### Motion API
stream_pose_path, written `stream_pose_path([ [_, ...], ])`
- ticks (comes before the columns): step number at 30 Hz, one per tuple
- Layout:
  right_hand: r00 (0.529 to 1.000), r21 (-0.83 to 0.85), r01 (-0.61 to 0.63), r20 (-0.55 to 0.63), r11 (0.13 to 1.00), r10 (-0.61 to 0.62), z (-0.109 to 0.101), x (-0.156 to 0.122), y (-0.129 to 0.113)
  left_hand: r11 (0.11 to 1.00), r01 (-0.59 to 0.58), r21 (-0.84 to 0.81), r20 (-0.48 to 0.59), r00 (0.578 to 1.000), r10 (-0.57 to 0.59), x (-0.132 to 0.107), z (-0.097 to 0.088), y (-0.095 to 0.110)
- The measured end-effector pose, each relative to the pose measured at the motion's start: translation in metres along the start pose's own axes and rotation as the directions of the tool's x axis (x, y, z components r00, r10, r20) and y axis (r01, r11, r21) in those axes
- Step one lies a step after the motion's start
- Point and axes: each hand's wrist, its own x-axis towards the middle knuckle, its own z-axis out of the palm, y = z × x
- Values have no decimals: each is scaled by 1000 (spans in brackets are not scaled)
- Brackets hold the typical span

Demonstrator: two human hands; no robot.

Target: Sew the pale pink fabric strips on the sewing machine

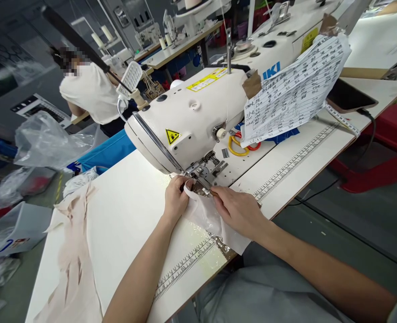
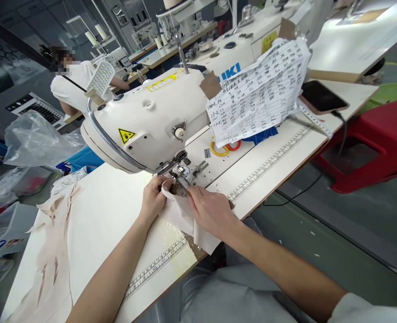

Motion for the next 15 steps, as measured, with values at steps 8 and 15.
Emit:
stream_pose_path([
  [8, 994, -38, -37, 97, 999, 40, -3, 3, -3, 1000, -7, 15, 6, 1000, 7, 0, 0, 1],
  [15, 988, -77, -37, 145, 996, 48, -2, 6, -4, 998, -38, 46, -22, 999, 39, -1, 1, 0],
])
